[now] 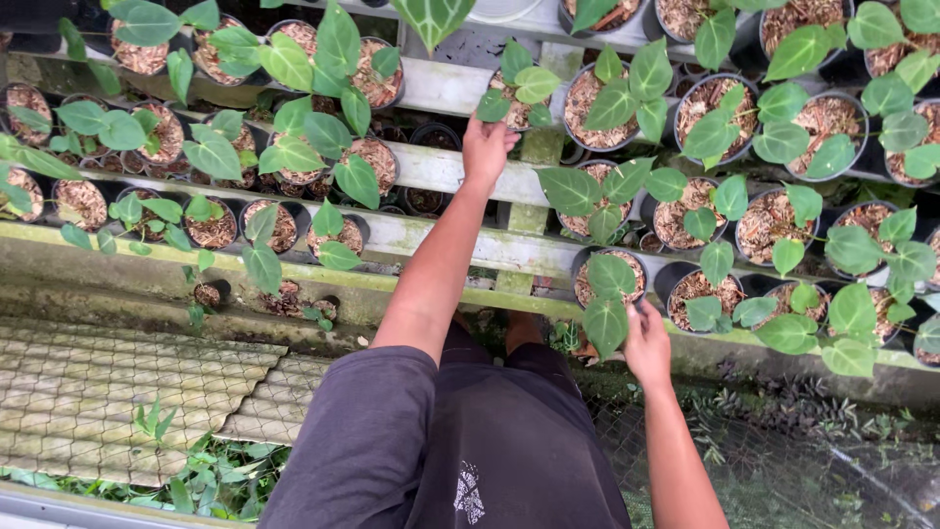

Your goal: The person repeatedly picks up small potted plants from a multi-tiered shelf, turns them to view the leaves, and places them back. The person handles several different pots one at a time throughout the clip.

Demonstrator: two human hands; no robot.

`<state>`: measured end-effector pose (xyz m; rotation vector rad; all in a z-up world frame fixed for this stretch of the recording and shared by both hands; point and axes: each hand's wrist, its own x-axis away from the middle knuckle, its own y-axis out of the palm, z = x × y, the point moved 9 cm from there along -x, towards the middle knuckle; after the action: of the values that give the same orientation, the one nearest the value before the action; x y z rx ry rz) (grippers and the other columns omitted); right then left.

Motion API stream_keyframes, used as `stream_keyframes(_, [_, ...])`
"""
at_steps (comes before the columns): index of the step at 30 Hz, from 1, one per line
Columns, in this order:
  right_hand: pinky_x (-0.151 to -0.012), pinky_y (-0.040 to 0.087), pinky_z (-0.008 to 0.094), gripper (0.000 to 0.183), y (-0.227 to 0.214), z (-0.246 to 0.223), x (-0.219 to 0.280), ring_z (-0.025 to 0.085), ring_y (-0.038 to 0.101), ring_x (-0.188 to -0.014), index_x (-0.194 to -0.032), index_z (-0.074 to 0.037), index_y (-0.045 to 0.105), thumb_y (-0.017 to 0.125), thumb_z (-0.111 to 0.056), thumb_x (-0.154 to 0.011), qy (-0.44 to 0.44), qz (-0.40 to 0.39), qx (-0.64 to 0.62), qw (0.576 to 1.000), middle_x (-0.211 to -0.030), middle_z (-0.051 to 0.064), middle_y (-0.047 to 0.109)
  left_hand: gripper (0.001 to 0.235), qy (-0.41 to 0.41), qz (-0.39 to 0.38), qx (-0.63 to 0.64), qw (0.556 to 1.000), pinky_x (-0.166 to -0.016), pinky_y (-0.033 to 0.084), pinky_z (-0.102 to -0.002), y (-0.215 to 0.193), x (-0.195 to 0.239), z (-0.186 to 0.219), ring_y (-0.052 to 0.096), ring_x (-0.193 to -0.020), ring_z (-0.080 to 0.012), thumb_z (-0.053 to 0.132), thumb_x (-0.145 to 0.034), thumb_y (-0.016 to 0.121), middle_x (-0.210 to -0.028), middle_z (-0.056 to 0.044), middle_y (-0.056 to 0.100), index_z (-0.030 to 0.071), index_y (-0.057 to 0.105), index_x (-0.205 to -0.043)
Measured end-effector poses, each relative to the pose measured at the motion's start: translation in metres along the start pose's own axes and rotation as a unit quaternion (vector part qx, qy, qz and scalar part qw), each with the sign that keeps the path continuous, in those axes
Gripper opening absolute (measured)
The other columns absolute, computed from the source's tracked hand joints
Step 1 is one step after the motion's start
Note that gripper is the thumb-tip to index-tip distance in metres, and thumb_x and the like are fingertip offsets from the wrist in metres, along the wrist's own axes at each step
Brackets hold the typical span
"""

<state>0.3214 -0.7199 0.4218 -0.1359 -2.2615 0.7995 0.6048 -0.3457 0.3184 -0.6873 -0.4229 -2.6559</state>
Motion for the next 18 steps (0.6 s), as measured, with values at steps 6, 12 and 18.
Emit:
stream_keyframes(6, [-0.090,0.054,0.041,0.053,-0.052,-0.025,0.044,0.029,0.072,-0.102,-0.147,-0.006,0.055,0.059,-0.034,-0.102,-0.023,-0.003,0.167,0.986,-0.117,0.018,0.073,0.042,0.007,-0.021,0.001,1.000,-0.067,0.056,-0.028,-0.026,0.041,0.023,0.072,-0.079,-0.0163,0.007,-0.099,0.057,-0.103,-0.007,0.070,0.005,0.050,-0.141])
stream_keyframes(12, [-0.092,0.056,0.039,0.041,-0.098,-0.121,0.081,0.027,0.073,-0.105,-0.139,-0.002,0.064,0.064,-0.026,-0.106,-0.138,0.071,0.152,0.976,-0.117,0.019,0.074,0.046,0.029,-0.105,-0.023,0.994,-0.072,0.061,-0.028,-0.054,0.160,0.103,0.073,-0.084,-0.0158,0.004,-0.101,0.056,-0.109,-0.011,0.070,0.000,0.047,-0.145])
stream_keyframes(18, [-0.095,0.056,0.029,0.032,-0.072,-0.270,0.128,0.015,0.070,-0.108,-0.140,0.004,0.060,0.057,-0.011,-0.111,-0.326,-0.058,-0.111,0.937,-0.117,0.013,0.073,0.057,0.068,-0.238,-0.060,0.967,-0.080,0.061,-0.029,-0.052,0.295,0.233,0.071,-0.093,-0.0127,-0.004,-0.098,0.059,-0.121,-0.008,0.069,0.001,0.044,-0.153])
